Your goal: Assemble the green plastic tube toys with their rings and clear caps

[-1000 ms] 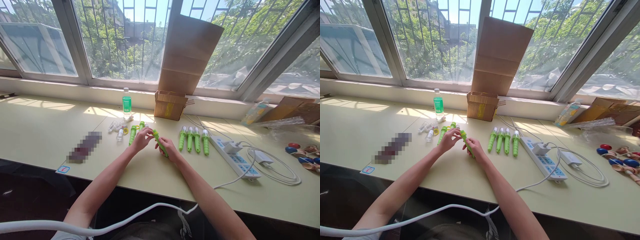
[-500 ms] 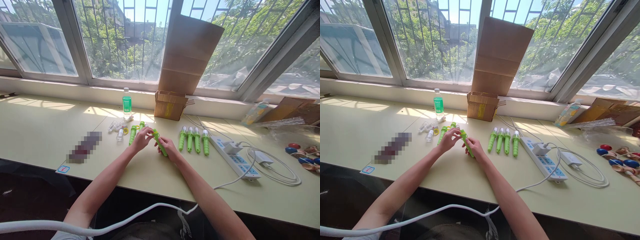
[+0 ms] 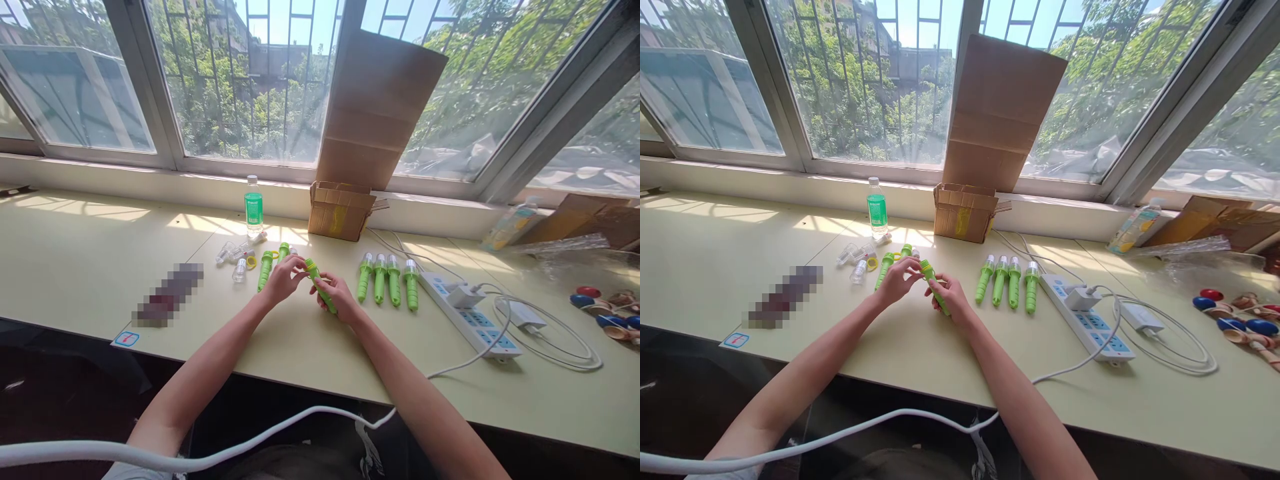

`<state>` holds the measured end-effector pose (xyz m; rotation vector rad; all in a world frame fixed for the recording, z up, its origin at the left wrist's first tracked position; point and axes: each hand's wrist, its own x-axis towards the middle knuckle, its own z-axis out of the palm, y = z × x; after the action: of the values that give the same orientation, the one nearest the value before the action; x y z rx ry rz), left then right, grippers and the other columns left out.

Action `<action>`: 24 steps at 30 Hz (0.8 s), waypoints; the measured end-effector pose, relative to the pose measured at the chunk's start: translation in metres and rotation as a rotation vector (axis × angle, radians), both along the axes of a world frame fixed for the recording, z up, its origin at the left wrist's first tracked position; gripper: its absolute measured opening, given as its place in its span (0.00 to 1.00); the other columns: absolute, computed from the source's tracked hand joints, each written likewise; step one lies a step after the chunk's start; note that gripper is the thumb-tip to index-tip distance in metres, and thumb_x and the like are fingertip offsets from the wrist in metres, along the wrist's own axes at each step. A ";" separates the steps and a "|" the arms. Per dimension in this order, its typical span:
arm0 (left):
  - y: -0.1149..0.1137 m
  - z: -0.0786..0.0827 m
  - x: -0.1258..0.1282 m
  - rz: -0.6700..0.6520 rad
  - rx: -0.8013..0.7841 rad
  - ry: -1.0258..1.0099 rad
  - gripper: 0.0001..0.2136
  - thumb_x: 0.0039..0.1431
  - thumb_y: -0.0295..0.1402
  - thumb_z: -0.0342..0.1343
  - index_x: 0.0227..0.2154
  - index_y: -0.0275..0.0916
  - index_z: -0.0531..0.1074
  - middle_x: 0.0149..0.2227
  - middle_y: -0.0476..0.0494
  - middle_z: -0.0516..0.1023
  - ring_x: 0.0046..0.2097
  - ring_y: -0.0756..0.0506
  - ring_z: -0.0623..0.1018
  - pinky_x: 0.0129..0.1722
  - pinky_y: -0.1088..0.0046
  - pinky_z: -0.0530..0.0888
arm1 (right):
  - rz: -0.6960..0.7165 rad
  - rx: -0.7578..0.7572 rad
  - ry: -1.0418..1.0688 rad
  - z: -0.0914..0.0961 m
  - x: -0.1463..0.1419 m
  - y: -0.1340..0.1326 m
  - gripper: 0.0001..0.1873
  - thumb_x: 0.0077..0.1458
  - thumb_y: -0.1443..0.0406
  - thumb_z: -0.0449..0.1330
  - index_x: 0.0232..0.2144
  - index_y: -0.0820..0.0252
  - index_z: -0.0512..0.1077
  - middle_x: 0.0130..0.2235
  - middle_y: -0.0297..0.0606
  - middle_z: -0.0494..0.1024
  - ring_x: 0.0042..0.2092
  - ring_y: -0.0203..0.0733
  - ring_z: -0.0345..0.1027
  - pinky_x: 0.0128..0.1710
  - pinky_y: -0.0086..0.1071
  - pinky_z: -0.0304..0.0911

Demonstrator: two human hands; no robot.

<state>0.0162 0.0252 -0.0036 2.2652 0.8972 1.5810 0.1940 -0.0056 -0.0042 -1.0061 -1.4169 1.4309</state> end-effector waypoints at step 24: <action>0.001 -0.001 -0.002 -0.016 0.004 0.046 0.05 0.55 0.29 0.57 0.35 0.37 0.70 0.40 0.42 0.74 0.41 0.48 0.76 0.34 0.71 0.80 | -0.044 0.006 -0.018 -0.003 0.000 0.004 0.23 0.45 0.51 0.63 0.37 0.57 0.64 0.25 0.32 0.75 0.16 0.30 0.57 0.13 0.25 0.50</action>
<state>0.0146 0.0258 -0.0045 2.3142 0.8852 1.5317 0.1942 -0.0020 -0.0068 -1.0427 -1.4022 1.3881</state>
